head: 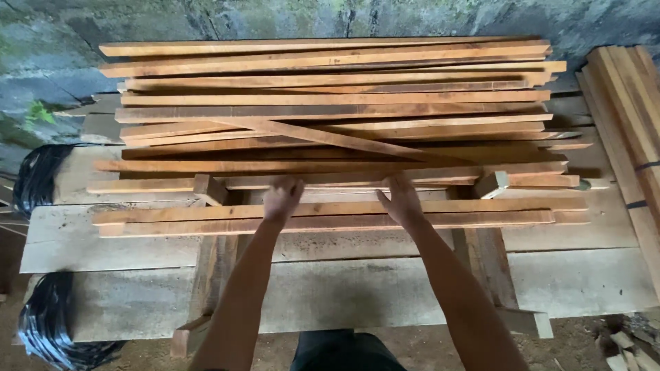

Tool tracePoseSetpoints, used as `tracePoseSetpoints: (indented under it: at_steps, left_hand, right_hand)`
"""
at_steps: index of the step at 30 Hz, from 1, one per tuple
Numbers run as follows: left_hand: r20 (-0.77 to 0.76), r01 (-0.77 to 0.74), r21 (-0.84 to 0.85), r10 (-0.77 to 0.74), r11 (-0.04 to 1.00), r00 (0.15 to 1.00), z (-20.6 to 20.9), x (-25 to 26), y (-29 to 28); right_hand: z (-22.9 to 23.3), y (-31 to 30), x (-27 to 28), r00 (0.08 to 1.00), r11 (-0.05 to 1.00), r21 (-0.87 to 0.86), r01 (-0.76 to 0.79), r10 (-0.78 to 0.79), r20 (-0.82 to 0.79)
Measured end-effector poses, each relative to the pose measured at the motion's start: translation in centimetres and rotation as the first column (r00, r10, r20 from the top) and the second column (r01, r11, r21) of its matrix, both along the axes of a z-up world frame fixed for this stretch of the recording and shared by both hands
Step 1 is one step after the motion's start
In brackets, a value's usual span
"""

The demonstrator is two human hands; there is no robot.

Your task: The recorder is spreading and organizing thin wooden strips onto a rack in a workshop setting.

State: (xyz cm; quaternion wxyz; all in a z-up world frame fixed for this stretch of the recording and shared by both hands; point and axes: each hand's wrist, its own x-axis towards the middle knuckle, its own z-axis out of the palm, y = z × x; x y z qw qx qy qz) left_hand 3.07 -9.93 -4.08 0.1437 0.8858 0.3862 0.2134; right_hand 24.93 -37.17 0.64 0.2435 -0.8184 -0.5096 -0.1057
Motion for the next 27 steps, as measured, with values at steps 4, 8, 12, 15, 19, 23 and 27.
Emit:
tracePoseSetpoints:
  at_steps: [4,8,12,15,19,23,27]
  left_hand:
    - [0.152,-0.038,0.215,0.006,0.976,0.988,0.5,-1.2,2.3]
    - [0.033,0.022,0.235,-0.031,0.972,0.999,2.5,-1.1,0.7]
    - [-0.009,0.162,0.316,-0.168,0.935,0.986,3.4,-0.7,-0.3]
    - [-0.073,0.173,0.218,-0.161,0.961,0.984,3.3,-0.8,-0.3]
    - [-0.152,0.185,0.249,-0.150,0.951,0.977,3.7,-0.7,-0.5]
    - [-0.066,0.176,0.395,-0.164,0.902,0.984,2.0,-0.6,-0.2]
    - [-0.051,0.143,0.426,-0.134,0.893,0.990,3.8,-0.6,-0.6]
  right_hand:
    - [-1.9,0.9,1.6,0.974,0.998,0.058,0.020,-0.032,0.225]
    - [-0.2,1.0,1.2,0.980,0.990,0.036,0.138,-0.142,0.141]
    - [-2.6,1.4,1.7,0.952,0.980,0.034,0.196,-0.199,0.232]
    - [-0.8,1.1,0.9,0.959,0.980,-0.010,0.199,-0.193,0.207]
    - [0.9,1.1,0.0,0.948,0.964,-0.071,0.256,-0.235,0.215]
    - [1.3,1.2,-0.2,0.931,0.969,0.046,0.244,-0.248,0.267]
    - [1.3,1.4,0.3,0.927,0.971,0.132,0.198,-0.229,0.297]
